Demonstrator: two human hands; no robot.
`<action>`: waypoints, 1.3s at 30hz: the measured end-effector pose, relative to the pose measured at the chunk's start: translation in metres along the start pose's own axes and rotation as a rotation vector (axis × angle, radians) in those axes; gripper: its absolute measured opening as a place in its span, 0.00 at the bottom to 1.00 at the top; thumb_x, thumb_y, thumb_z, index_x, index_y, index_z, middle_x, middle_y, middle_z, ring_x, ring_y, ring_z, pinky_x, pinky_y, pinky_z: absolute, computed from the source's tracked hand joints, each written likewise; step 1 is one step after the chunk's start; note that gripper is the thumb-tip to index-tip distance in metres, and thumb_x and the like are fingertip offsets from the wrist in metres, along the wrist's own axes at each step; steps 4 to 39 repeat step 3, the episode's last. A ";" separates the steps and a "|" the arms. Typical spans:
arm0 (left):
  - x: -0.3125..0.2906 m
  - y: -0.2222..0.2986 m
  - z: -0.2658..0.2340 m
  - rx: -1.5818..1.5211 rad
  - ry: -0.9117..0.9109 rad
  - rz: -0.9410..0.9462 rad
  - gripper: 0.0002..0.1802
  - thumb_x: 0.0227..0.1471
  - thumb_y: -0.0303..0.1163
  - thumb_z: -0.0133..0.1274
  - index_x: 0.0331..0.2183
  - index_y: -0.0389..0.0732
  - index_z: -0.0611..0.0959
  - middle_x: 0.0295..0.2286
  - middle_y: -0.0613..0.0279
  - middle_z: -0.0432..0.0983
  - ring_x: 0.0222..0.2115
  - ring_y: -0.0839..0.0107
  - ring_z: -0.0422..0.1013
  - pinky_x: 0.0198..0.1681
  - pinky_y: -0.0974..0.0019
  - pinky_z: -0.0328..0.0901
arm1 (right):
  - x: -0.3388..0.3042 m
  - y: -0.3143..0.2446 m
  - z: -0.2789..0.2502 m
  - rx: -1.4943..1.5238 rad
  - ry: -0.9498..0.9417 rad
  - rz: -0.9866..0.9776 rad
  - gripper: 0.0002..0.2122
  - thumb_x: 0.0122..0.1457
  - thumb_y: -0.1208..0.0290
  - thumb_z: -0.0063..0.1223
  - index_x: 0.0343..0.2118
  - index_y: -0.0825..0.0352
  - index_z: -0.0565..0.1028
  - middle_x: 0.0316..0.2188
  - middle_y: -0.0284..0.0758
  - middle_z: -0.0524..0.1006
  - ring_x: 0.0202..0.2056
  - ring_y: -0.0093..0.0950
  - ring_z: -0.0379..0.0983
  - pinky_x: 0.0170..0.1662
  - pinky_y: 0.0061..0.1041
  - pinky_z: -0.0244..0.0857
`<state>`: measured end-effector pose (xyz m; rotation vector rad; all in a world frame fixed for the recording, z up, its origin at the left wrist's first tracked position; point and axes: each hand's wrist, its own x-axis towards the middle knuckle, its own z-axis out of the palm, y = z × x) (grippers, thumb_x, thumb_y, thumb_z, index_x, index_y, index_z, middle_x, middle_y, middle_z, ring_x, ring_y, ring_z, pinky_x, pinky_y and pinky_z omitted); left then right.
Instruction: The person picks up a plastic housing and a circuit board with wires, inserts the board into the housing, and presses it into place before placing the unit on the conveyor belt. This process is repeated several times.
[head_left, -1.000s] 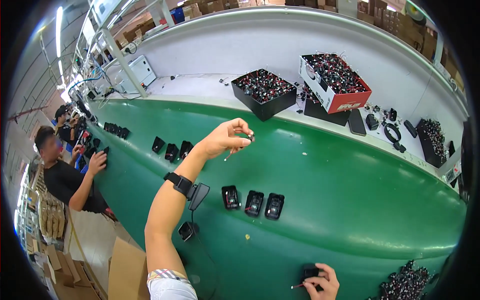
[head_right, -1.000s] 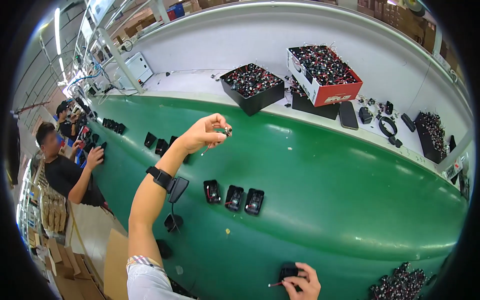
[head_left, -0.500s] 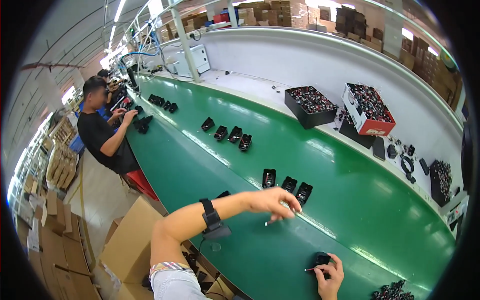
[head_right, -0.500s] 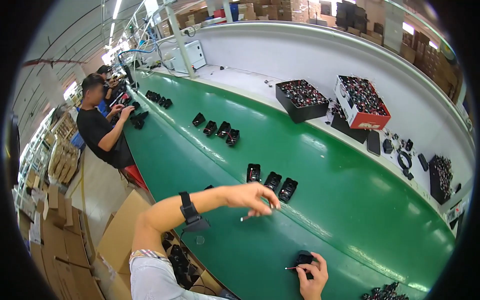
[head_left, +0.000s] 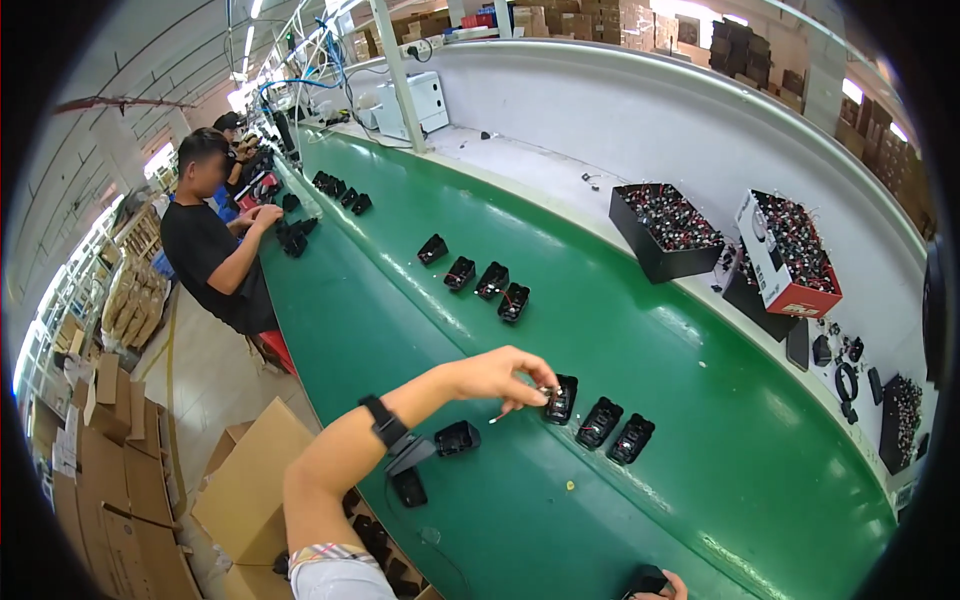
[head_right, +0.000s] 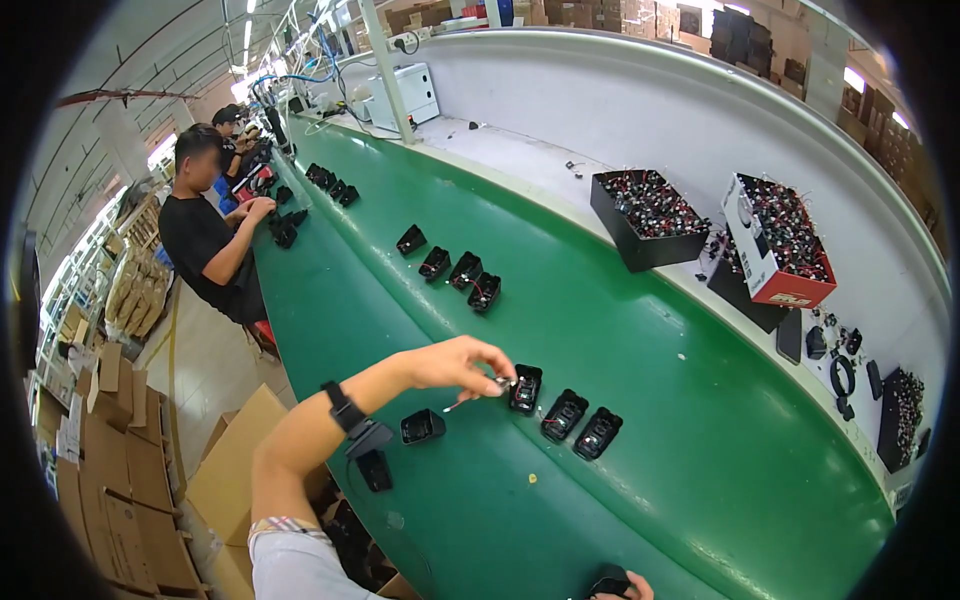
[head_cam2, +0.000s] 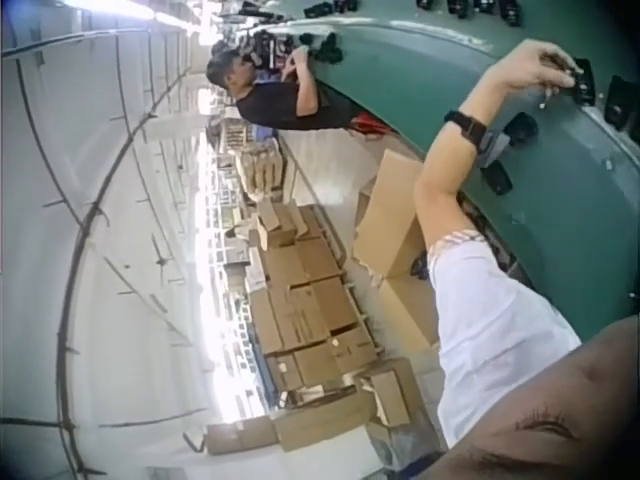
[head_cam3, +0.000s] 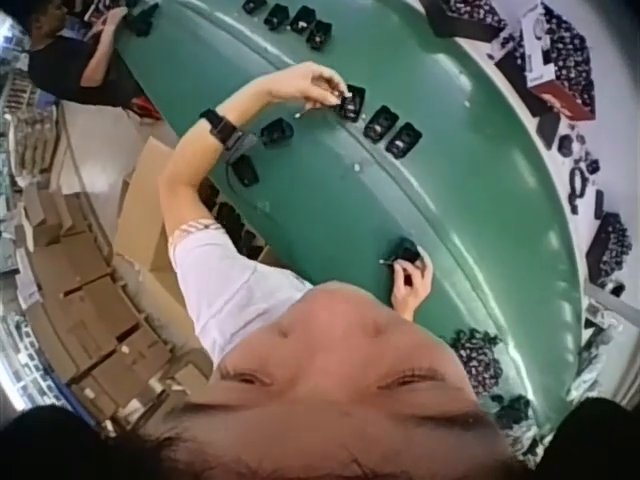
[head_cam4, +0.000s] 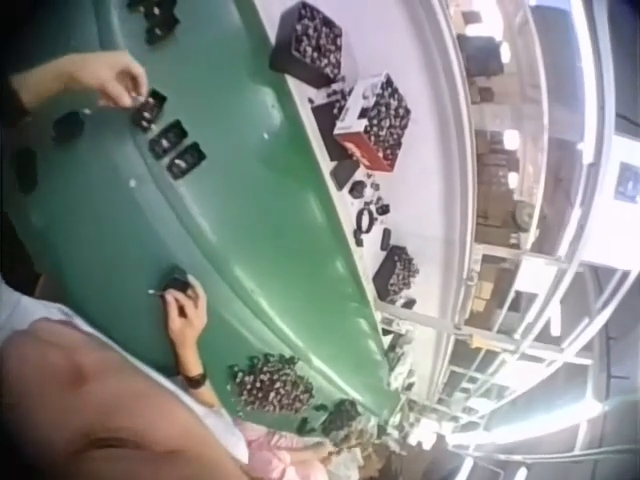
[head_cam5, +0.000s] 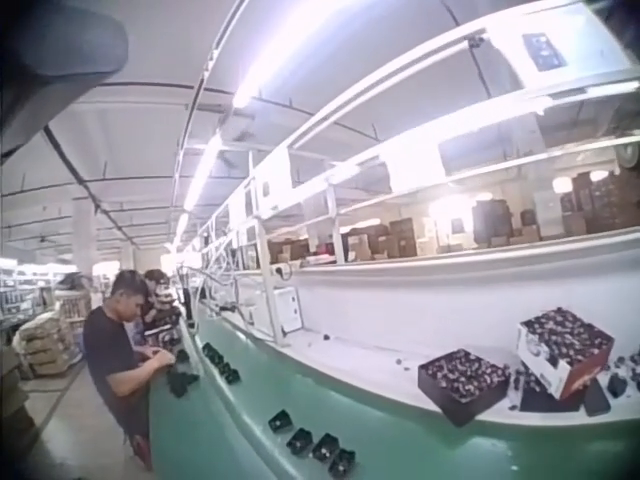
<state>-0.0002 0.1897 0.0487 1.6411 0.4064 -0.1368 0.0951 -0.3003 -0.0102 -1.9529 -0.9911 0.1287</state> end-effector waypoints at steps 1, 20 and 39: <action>-0.010 -0.007 -0.006 -0.047 0.013 -0.003 0.20 0.54 0.31 0.62 0.47 0.34 0.80 0.39 0.59 0.76 0.24 0.77 0.74 0.25 0.74 0.70 | 0.002 0.000 0.001 -0.004 -0.006 -0.014 0.03 0.53 0.77 0.66 0.31 0.66 0.82 0.52 0.45 0.75 0.39 0.37 0.75 0.45 0.32 0.69; -0.036 -0.020 -0.022 -0.129 0.094 -0.004 0.23 0.54 0.32 0.62 0.51 0.35 0.78 0.41 0.58 0.75 0.25 0.77 0.74 0.26 0.73 0.72 | -0.002 0.001 0.000 0.013 -0.034 0.075 0.04 0.53 0.77 0.66 0.32 0.65 0.82 0.53 0.45 0.74 0.43 0.36 0.74 0.46 0.33 0.70; -0.036 -0.020 -0.022 -0.129 0.094 -0.004 0.23 0.54 0.32 0.62 0.51 0.35 0.78 0.41 0.58 0.75 0.25 0.77 0.74 0.26 0.73 0.72 | -0.002 0.001 0.000 0.013 -0.034 0.075 0.04 0.53 0.77 0.66 0.32 0.65 0.82 0.53 0.45 0.74 0.43 0.36 0.74 0.46 0.33 0.70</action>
